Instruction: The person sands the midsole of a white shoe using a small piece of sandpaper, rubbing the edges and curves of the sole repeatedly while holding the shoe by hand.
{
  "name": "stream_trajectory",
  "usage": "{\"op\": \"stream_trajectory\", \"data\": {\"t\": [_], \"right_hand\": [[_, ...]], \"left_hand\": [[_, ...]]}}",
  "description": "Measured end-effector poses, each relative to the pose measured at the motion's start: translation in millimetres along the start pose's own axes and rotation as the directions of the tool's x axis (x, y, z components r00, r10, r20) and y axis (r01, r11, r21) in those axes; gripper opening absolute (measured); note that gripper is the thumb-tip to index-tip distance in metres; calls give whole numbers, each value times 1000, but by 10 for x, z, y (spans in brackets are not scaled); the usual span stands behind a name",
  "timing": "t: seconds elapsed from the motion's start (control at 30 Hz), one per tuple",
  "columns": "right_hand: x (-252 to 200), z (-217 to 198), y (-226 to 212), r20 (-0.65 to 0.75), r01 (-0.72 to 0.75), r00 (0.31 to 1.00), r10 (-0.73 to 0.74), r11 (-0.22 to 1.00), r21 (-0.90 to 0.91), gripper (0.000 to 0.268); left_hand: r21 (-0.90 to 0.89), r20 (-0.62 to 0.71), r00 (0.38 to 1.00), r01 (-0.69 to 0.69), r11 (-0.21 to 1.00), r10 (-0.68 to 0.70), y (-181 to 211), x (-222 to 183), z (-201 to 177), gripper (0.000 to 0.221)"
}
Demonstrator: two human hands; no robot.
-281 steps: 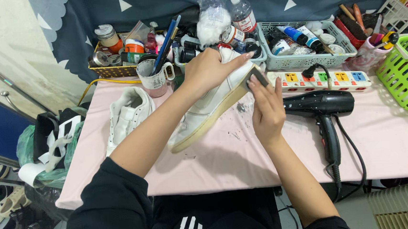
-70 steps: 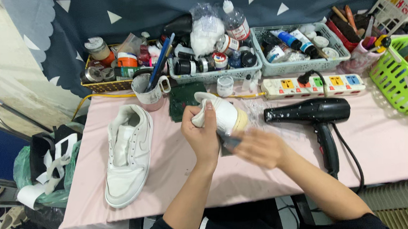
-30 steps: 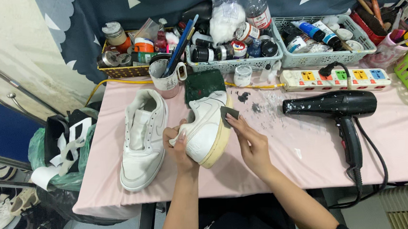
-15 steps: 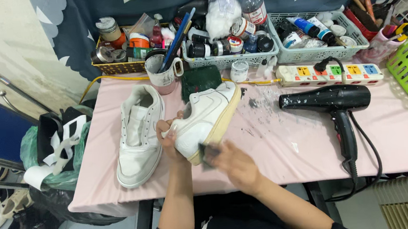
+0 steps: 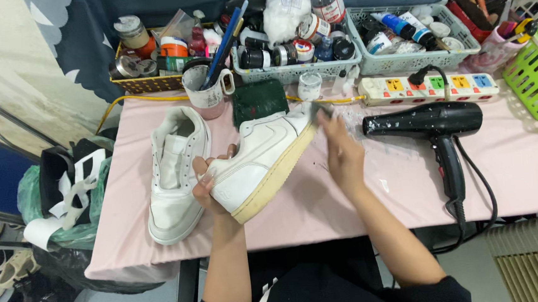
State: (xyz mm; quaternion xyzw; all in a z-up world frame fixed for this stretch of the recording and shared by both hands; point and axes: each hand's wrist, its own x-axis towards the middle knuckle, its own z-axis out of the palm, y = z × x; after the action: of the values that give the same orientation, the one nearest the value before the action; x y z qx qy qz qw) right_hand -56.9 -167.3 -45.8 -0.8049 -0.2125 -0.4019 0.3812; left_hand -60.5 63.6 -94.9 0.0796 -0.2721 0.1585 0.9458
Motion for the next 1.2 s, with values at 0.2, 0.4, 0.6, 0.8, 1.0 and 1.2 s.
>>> {"op": "stream_trajectory", "data": {"t": [0.2,0.4,0.6,0.8,1.0,1.2], "right_hand": [[-29,-33,-137,87,154,983,-159,986,59,36],[22,22,-165,-34,-147,989,147,989,-1,41],[-183,-2,-398,120,106,987,-109,994,32,39],[-207,-29,-567,73,71,994,-80,991,111,36],[-436,-93,-595,196,115,964,-178,949,294,29],[-271,-328,-392,459,-550,625,631,-61,833,37]], "left_hand": [[257,-180,983,25,966,22,14,80,38,22],[9,-98,994,55,998,-53,-13,69,149,18],[299,-190,981,19,954,40,-36,102,66,23],[430,-46,997,-30,903,55,-192,87,-100,26],[410,-273,962,108,906,9,-239,95,-159,23],[521,-146,986,6,854,83,-147,143,-150,26]]}}
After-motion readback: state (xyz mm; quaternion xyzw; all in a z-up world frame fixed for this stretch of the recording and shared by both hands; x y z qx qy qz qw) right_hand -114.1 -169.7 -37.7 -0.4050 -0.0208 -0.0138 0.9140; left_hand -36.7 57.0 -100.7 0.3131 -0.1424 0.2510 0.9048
